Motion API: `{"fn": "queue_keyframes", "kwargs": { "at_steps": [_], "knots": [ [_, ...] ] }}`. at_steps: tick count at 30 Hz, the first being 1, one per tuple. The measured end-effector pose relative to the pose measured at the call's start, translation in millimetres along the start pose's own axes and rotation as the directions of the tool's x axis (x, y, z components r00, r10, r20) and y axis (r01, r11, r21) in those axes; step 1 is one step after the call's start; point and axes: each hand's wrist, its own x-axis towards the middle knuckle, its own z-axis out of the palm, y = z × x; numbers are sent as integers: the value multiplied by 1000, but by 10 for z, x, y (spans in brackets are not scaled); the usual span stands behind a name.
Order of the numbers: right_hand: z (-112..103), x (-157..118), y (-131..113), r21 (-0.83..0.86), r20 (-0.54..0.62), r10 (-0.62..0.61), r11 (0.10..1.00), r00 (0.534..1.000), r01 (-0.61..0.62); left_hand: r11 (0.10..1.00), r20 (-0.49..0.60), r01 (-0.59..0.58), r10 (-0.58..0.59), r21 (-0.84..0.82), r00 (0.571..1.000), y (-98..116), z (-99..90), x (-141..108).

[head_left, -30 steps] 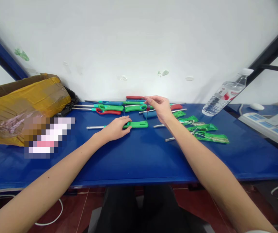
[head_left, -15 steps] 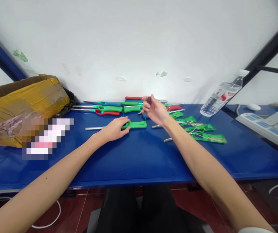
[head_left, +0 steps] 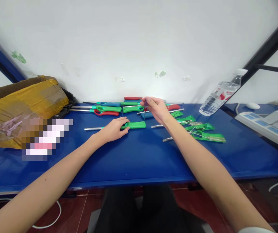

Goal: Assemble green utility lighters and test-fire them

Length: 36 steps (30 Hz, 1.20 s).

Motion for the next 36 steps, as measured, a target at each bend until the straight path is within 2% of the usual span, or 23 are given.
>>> {"fn": "queue_keyframes", "kwargs": {
  "at_steps": [5, 9, 12, 15, 20, 26, 32, 36],
  "knots": [
    [51, 0, -32, -130, -81, -86, 989, 993, 75, 1000, -5, 9, -9, -13, 1000, 13, -10, -4],
    [119, -23, -58, -146, -122, -113, 985, 986, 94, 1000, 1, 10, -10, 0, 1000, 14, -9, -7],
    [193, -52, -58, -90, -68, -46, 995, 997, 40, 1000, -4, 20, -20, 16, 1000, 4, 0, -7],
    [257, -76, -54, 70, 18, 40, 997, 999, -41, 1000, -5, 12, -11, 26, 1000, -4, 10, -4],
    [248, -78, -68, 228, 128, 65, 969, 990, -93, 999, -6, 4, -4, 33, 1000, -3, 11, -8],
    [210, -77, -80, 227, 234, 92, 963, 968, -147, 1000, -16, -11, 11, 20, 1000, -15, 13, -13],
    [202, -74, -103, 254, 210, 138, 948, 968, -190, 999, -34, -30, 31, 12, 999, -25, 19, -12],
    [187, -75, -115, 252, 233, 123, 950, 965, -182, 999, -34, -30, 31, 17, 999, -13, 14, -9]
  ]
}}
